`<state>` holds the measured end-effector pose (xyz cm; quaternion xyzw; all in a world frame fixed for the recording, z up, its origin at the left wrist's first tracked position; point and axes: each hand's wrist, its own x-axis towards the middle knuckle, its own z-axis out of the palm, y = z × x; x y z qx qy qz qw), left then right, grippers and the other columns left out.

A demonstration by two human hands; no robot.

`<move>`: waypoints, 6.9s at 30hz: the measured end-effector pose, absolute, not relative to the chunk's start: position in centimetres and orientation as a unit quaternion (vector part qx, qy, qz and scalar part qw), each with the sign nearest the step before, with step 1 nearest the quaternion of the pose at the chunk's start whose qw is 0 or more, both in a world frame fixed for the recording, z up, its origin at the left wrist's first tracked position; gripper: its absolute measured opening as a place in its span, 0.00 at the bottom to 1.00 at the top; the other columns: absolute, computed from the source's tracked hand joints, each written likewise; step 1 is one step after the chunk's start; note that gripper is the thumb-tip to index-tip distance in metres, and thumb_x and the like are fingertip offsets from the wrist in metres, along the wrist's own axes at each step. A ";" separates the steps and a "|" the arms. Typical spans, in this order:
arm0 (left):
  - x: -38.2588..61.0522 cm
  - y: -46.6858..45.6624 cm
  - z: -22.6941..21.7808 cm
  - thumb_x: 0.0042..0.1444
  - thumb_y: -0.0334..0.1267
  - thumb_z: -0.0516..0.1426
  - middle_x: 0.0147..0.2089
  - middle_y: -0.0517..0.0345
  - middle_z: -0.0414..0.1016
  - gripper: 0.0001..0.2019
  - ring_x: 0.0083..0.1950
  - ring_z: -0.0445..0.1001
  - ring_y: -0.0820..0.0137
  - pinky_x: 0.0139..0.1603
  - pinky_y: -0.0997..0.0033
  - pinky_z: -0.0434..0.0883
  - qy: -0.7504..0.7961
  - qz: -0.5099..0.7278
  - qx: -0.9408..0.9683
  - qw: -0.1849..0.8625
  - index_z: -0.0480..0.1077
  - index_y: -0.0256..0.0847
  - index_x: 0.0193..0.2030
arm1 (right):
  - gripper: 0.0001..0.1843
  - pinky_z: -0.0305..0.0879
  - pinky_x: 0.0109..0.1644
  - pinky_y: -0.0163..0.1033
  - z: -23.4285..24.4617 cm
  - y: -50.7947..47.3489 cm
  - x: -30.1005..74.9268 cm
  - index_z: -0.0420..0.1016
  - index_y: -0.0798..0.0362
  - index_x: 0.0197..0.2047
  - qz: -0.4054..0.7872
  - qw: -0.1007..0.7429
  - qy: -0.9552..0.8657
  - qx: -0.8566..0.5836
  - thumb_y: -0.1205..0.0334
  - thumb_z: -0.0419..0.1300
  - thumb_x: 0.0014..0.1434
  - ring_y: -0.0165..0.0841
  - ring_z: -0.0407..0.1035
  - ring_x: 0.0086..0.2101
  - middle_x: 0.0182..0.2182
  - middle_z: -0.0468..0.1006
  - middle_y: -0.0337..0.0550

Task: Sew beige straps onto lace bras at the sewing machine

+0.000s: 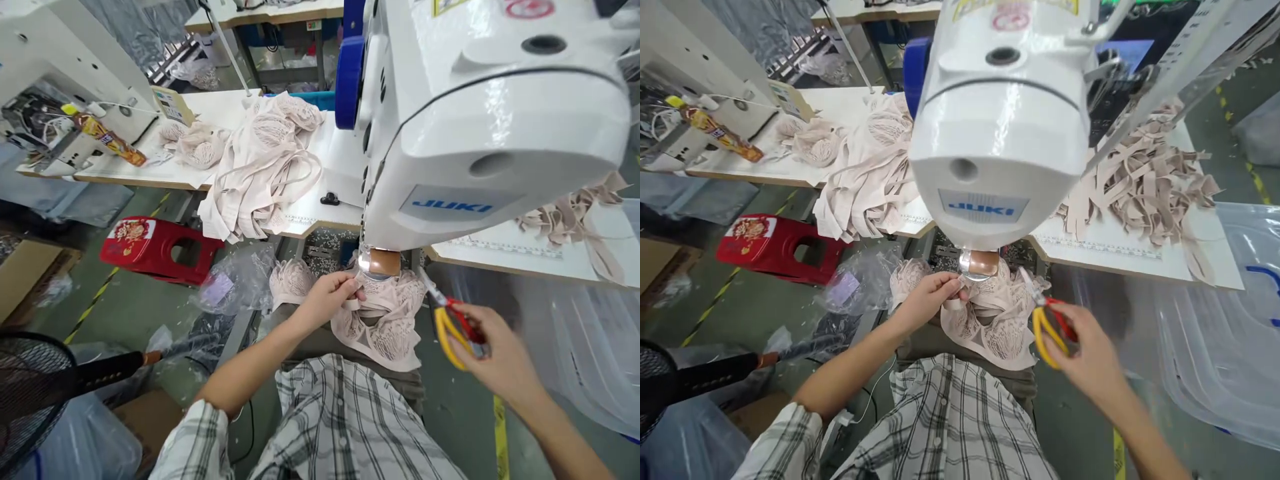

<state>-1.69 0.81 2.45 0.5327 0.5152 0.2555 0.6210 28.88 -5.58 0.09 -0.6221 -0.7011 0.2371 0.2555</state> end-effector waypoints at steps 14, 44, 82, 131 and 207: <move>-1.0 0.5 2.8 0.66 0.47 0.52 0.29 0.57 0.72 0.18 0.28 0.65 0.74 0.30 0.75 0.64 0.490 0.255 0.533 0.641 0.74 0.37 0.33 | 0.16 0.76 0.42 0.46 -0.6 -6.7 21.5 0.74 0.47 0.53 0.191 0.281 -0.764 -0.548 0.55 0.61 0.63 0.43 0.77 0.45 0.46 0.81 0.49; -2.1 1.4 2.5 0.65 0.46 0.53 0.28 0.64 0.73 0.13 0.23 0.64 0.77 0.26 0.76 0.61 0.513 0.214 0.590 0.585 0.69 0.40 0.34 | 0.15 0.72 0.34 0.40 -1.6 -5.2 20.1 0.75 0.47 0.49 0.336 0.320 -0.702 -0.541 0.56 0.61 0.59 0.36 0.76 0.34 0.44 0.82 0.47; 0.0 0.8 2.2 0.72 0.47 0.44 0.24 0.58 0.69 0.19 0.26 0.70 0.68 0.26 0.72 0.62 0.395 0.072 0.905 0.137 0.67 0.39 0.35 | 0.37 0.70 0.59 0.52 -3.2 -3.9 20.4 0.73 0.49 0.57 0.512 0.307 -0.638 -0.486 0.33 0.64 0.52 0.50 0.71 0.56 0.57 0.75 0.55; 1.2 2.9 3.6 0.71 0.44 0.46 0.23 0.57 0.78 0.20 0.24 0.69 0.71 0.26 0.71 0.54 0.529 0.198 0.824 0.056 0.81 0.48 0.50 | 0.05 0.60 0.34 0.39 2.8 9.2 20.3 0.66 0.49 0.34 0.340 0.349 -0.657 -0.575 0.59 0.58 0.59 0.34 0.63 0.28 0.21 0.68 0.34; -1.6 0.0 2.9 0.64 0.53 0.57 0.42 0.49 0.81 0.20 0.44 0.78 0.61 0.47 0.62 0.73 0.351 0.273 0.892 0.082 0.74 0.39 0.53 | 0.05 0.74 0.39 0.40 0.7 -4.0 18.8 0.81 0.46 0.34 0.398 0.528 -0.592 -0.461 0.56 0.67 0.59 0.33 0.75 0.33 0.32 0.80 0.39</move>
